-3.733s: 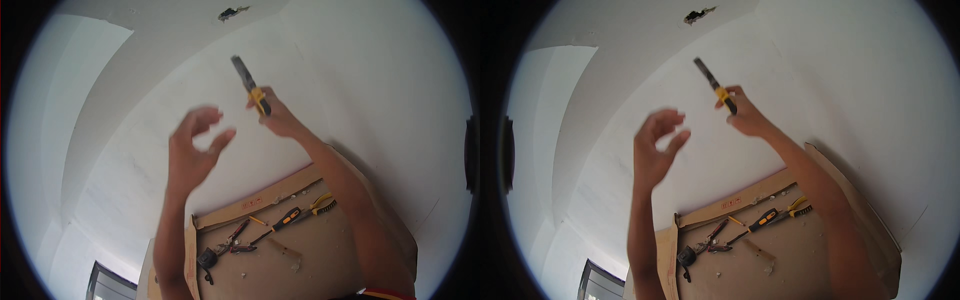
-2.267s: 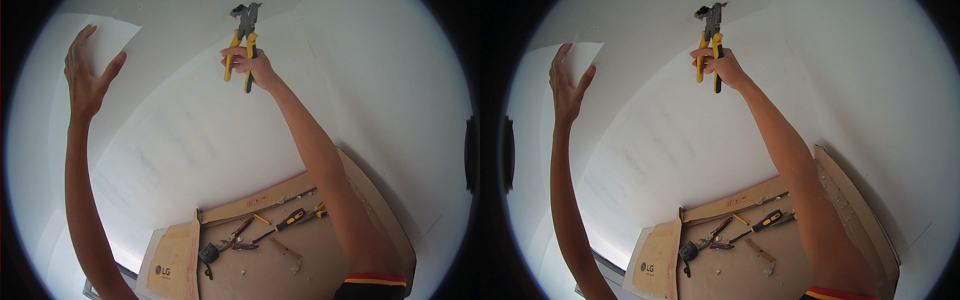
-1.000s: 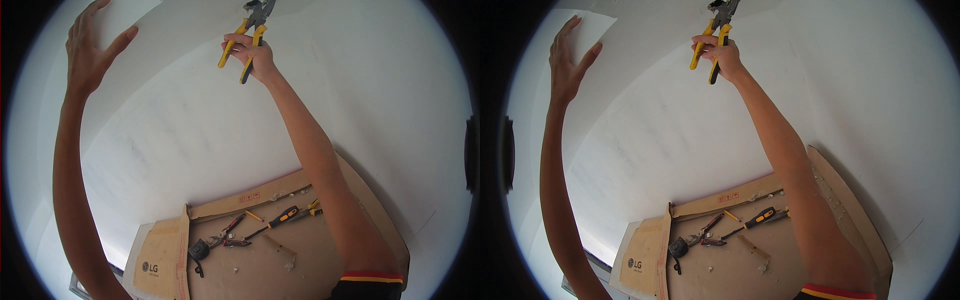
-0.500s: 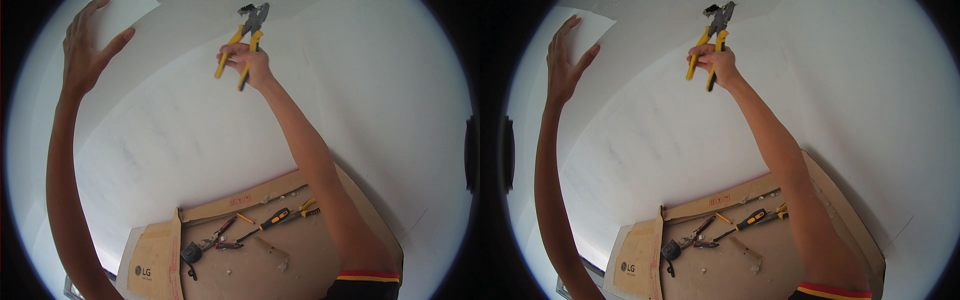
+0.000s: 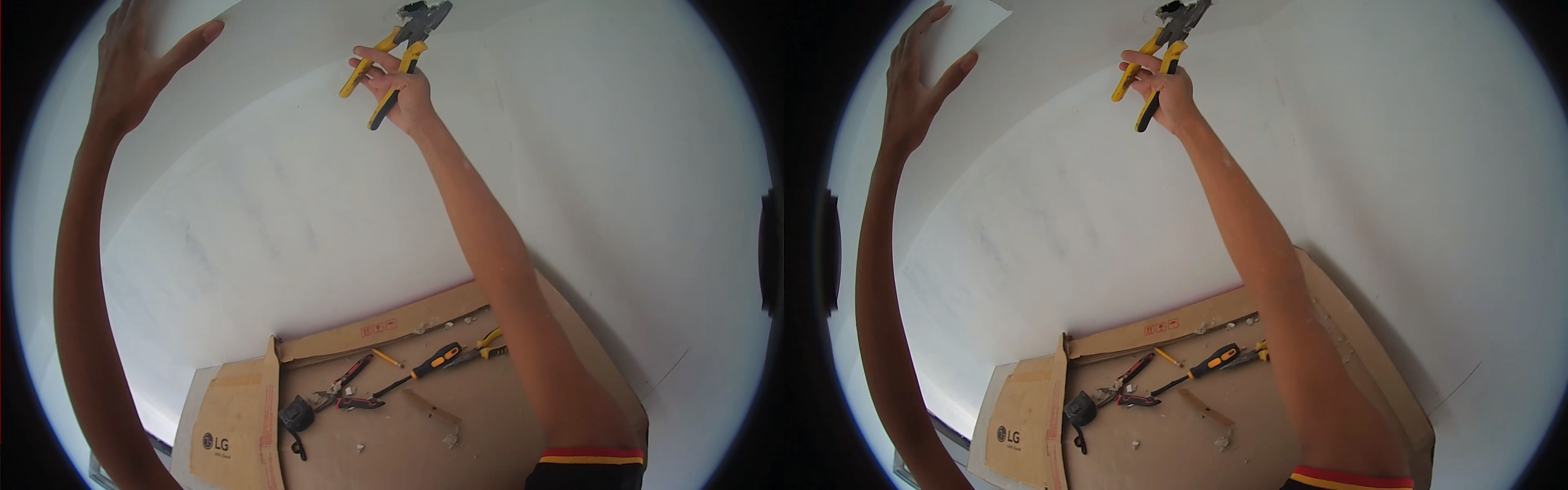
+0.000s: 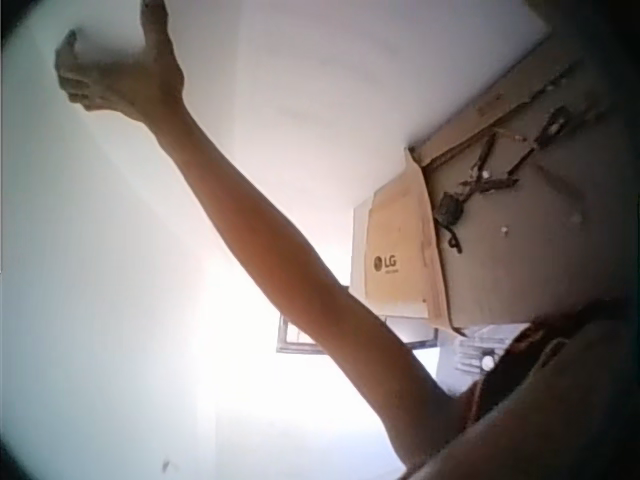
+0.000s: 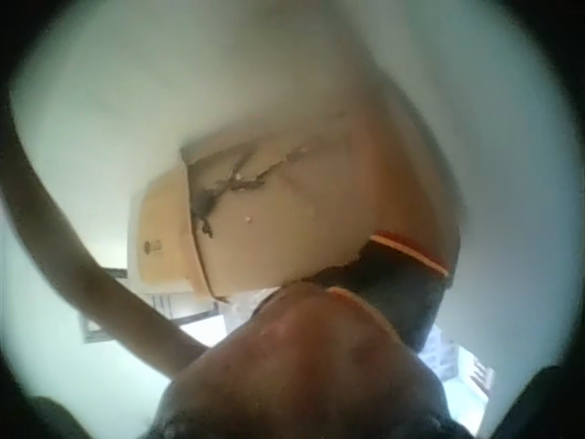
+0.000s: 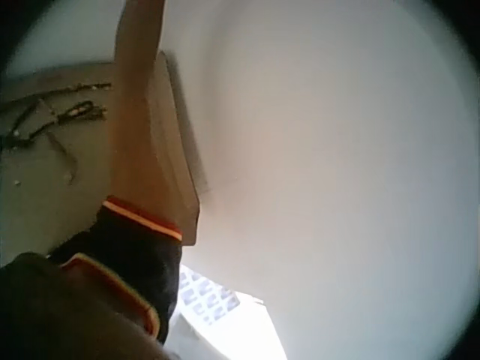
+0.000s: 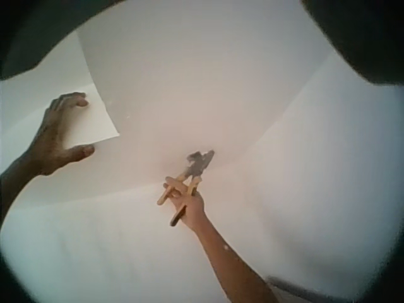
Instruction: Installing an electrical outlet box and wiring into a ceiling or wall opening using hand tools.
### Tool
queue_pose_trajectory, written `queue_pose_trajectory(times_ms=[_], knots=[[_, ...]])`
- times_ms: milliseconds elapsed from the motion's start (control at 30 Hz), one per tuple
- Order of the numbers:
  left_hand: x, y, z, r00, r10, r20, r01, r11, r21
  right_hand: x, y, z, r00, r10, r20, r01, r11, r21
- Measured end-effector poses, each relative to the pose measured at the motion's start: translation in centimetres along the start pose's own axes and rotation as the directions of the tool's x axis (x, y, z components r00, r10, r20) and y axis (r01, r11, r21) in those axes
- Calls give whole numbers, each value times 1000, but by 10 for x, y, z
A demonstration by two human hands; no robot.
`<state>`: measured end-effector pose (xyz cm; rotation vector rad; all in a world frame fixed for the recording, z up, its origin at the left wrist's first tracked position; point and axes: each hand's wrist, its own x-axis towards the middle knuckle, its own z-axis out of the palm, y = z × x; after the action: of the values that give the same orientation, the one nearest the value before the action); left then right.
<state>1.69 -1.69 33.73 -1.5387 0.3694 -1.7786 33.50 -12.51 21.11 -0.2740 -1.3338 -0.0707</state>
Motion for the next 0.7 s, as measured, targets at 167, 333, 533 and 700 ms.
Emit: queue_pose_trajectory(times_ms=[167,333,533,700], knots=[[1,-11,-9,988,2,154,-7,1000,29,-2,4,8,1000,16,21,-18,996,86],[4,-19,-9,979,-46,200,45,999,8,-1,3,-2,999,31,-27,-30,999,28],[2,-18,-8,990,0,140,1,1000,-8,-1,2,11,999,0,-35,0,1000,-5],[6,-15,-10,993,2,120,5,998,-58,-6,-5,6,994,61,85,-71,991,113]])
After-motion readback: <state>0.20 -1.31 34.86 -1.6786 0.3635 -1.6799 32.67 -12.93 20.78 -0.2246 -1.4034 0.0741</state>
